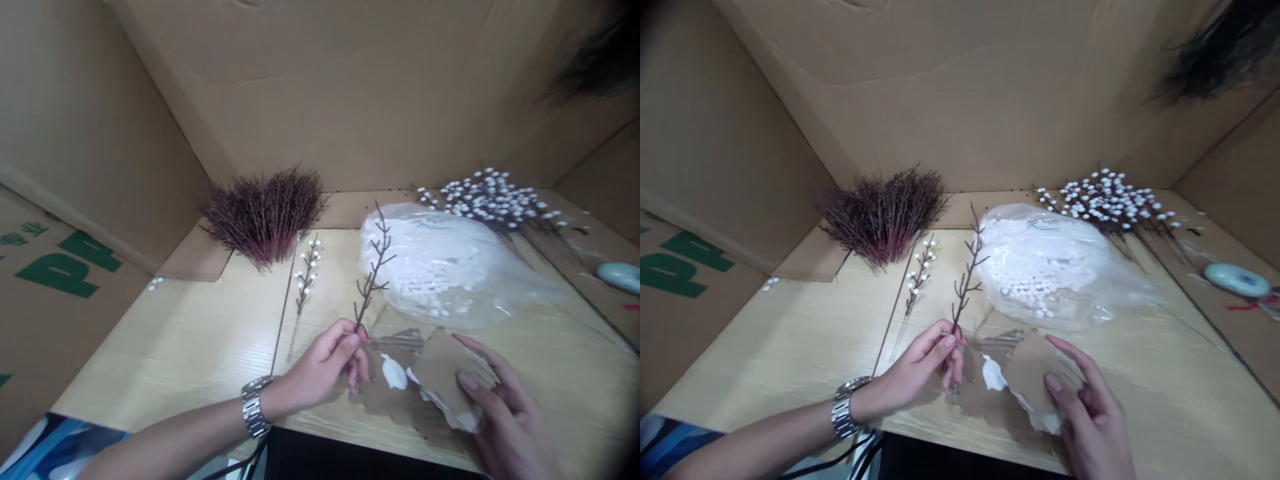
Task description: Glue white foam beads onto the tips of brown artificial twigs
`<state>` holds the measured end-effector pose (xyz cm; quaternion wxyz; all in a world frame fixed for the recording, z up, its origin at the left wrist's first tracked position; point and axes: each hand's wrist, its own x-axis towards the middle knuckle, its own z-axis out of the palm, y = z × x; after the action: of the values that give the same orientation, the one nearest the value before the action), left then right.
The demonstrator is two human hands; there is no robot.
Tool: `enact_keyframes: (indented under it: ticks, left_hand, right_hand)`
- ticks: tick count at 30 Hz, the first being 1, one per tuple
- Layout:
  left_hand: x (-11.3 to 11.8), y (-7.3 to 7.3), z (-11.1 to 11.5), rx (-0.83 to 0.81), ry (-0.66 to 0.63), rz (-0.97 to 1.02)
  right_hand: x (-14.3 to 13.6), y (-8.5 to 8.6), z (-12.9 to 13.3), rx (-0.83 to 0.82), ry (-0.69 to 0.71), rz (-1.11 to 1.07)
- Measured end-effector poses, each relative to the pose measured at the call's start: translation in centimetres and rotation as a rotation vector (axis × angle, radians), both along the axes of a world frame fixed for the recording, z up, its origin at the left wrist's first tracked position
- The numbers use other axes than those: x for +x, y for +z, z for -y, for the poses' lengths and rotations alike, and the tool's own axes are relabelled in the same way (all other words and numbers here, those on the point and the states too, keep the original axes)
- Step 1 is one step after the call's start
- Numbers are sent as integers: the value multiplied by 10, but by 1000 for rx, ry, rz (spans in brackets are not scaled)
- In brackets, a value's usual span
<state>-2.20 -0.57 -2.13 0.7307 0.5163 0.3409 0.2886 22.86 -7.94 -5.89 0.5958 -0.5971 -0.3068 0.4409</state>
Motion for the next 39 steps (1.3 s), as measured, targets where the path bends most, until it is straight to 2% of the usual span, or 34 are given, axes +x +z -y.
enact_keyframes:
  ticks: [5,10,16,25,39]
  left_hand:
    - [3,-1,-1,-5,27,-9]
    - [4,0,-2,3,24,-23]
    - [4,-1,-2,-9,26,-7]
    - [3,0,-2,-7,16,-26]
    - [4,0,-2,-23,21,-16]
  right_hand:
    - [-8,11,-2,-55,26,-86]
    - [-7,10,-2,-23,35,-85]
    - [-7,9,-2,-71,9,-68]
    - [-14,21,-1,-99,-24,-70]
    - [-11,15,2,-113,-38,-54]
